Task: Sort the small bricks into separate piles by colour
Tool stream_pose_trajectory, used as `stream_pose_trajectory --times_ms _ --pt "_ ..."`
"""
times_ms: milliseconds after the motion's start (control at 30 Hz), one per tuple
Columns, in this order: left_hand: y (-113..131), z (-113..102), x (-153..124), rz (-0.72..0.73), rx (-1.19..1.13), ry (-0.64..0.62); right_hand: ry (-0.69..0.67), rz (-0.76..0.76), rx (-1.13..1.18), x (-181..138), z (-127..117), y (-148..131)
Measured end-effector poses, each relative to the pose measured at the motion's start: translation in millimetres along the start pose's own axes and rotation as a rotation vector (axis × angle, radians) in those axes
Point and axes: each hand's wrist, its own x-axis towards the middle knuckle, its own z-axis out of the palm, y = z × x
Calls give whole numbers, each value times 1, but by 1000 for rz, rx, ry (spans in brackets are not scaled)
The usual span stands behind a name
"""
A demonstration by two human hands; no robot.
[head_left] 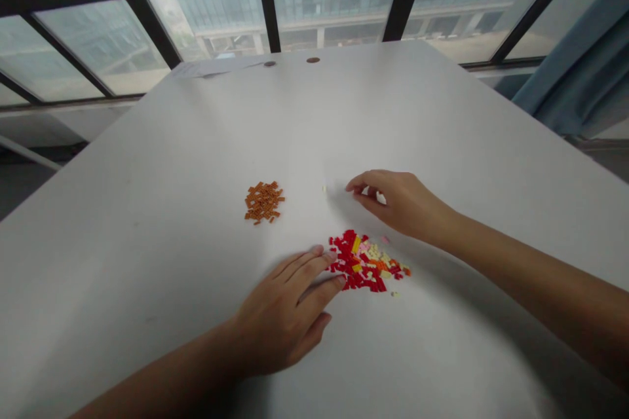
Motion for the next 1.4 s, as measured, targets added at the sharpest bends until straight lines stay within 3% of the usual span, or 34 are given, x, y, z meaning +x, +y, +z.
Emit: stream_pose_trajectory --times_ms 133,200,500,967,1400 --pt "2 0 1 21 15 10 -245 9 116 -36 -13 1" --pt "2 -1 2 42 26 24 -282 25 129 -48 -15 -1" --pt "5 -2 3 73 54 53 -297 7 214 -58 -5 -5" --pt "3 -2 3 85 59 44 -322 80 137 -57 -7 -7" --pt "3 -1 2 89 61 64 -245 148 237 -53 -12 -8"
